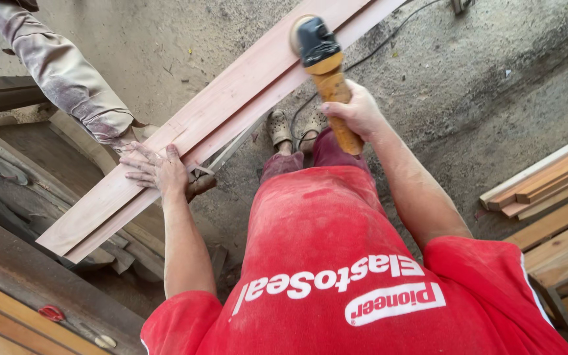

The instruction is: The person sands a long wooden plank using a handheld electric sander. They mark the wood with a pencil, then sand along the length of the plank, flipping it over to sand both sides. The person adjusts the sander and continues sanding until the clip ends.

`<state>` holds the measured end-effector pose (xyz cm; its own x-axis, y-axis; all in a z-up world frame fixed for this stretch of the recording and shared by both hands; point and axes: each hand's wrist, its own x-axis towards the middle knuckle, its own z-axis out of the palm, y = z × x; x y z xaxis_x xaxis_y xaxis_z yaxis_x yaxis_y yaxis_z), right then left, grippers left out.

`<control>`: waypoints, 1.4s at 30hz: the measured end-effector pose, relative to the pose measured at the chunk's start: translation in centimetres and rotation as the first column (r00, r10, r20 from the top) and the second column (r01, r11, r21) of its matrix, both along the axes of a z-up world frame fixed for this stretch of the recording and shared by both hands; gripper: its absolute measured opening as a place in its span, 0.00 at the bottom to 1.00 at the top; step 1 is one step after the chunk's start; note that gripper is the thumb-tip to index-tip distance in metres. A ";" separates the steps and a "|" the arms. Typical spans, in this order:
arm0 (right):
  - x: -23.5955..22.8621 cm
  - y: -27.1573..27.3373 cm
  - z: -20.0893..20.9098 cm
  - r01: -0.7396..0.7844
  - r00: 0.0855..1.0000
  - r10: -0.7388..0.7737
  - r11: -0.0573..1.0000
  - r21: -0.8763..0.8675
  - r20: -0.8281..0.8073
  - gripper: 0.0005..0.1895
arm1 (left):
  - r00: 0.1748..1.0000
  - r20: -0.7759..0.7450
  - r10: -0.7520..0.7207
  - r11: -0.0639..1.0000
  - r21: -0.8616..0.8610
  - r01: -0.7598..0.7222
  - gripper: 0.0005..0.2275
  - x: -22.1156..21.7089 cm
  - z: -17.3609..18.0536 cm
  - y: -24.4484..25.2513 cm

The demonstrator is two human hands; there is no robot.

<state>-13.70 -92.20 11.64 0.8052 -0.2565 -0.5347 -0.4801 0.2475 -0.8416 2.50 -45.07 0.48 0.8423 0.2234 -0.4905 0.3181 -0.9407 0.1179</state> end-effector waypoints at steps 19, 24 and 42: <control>-1.0 -17.1 1.3 -0.057 0.992 0.051 0.997 -0.052 -0.117 0.24 | 0.983 -0.013 -0.185 0.978 -0.102 0.183 0.45 -0.3 3.4 -32.5; -1.9 -25.6 1.8 0.011 0.994 -0.010 1.000 0.012 -0.108 0.27 | 0.992 -0.072 -0.099 0.992 -0.088 0.093 0.49 0.5 3.1 -33.4; -2.8 -42.3 0.2 0.241 0.970 -0.241 0.967 0.082 0.002 0.26 | 0.992 -0.057 -0.114 0.993 -0.043 0.112 0.48 -0.3 2.2 -31.9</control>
